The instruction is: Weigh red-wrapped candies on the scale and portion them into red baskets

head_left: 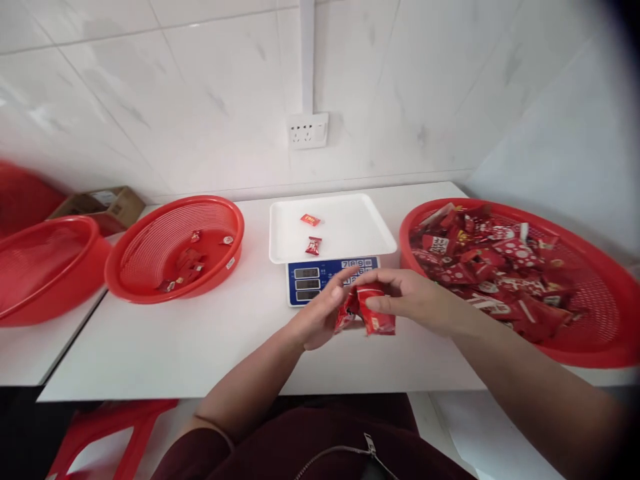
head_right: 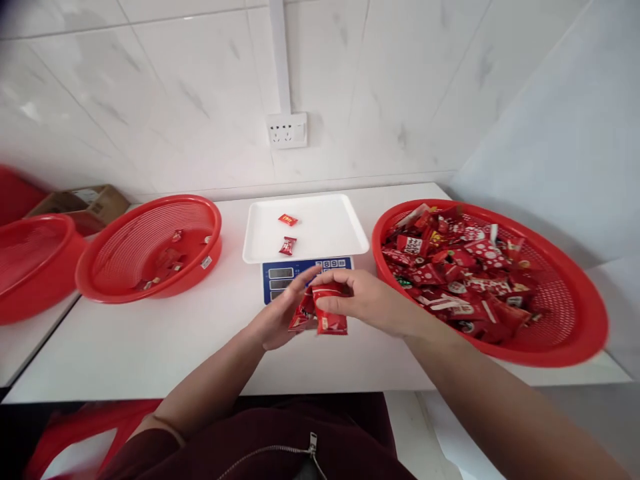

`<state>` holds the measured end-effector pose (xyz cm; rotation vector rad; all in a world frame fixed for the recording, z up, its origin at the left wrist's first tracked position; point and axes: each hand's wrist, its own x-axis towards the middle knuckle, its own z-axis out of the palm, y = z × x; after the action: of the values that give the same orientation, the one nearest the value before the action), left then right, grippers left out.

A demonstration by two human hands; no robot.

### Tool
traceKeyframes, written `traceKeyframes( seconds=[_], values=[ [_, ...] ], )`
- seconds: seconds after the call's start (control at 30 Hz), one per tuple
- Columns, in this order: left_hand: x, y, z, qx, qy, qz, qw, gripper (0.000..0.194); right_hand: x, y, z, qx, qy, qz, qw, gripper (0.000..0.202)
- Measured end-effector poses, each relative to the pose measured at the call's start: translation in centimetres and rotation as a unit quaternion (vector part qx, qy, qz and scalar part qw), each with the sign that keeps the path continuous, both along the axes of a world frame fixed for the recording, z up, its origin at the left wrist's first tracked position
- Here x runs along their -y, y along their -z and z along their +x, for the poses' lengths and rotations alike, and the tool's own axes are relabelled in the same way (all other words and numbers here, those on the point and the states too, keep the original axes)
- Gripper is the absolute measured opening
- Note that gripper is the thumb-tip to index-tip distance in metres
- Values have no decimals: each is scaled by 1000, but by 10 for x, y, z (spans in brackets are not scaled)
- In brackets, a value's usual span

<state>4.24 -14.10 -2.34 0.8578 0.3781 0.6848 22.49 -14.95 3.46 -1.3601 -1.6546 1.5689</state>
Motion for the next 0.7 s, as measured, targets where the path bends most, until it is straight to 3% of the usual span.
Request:
traceKeyframes(
  seconds=[0.1,0.27,0.47,0.6,0.7],
  values=[
    [5,7,-5,4,24,-64,998,56,-5,17,-19,-6,35,40,999,41],
    [9,13,-12,-4,-111,-121,986,34,-7,29,-27,47,65,96,992,48],
    [12,17,-15,5,-186,-162,969,30,-10,26,-27,115,77,140,980,37],
    [14,23,-21,-7,-229,-176,957,27,-31,26,-26,77,155,150,973,32],
    [18,30,-25,-30,-217,-173,960,27,-60,31,-27,22,229,151,961,37]
  ],
)
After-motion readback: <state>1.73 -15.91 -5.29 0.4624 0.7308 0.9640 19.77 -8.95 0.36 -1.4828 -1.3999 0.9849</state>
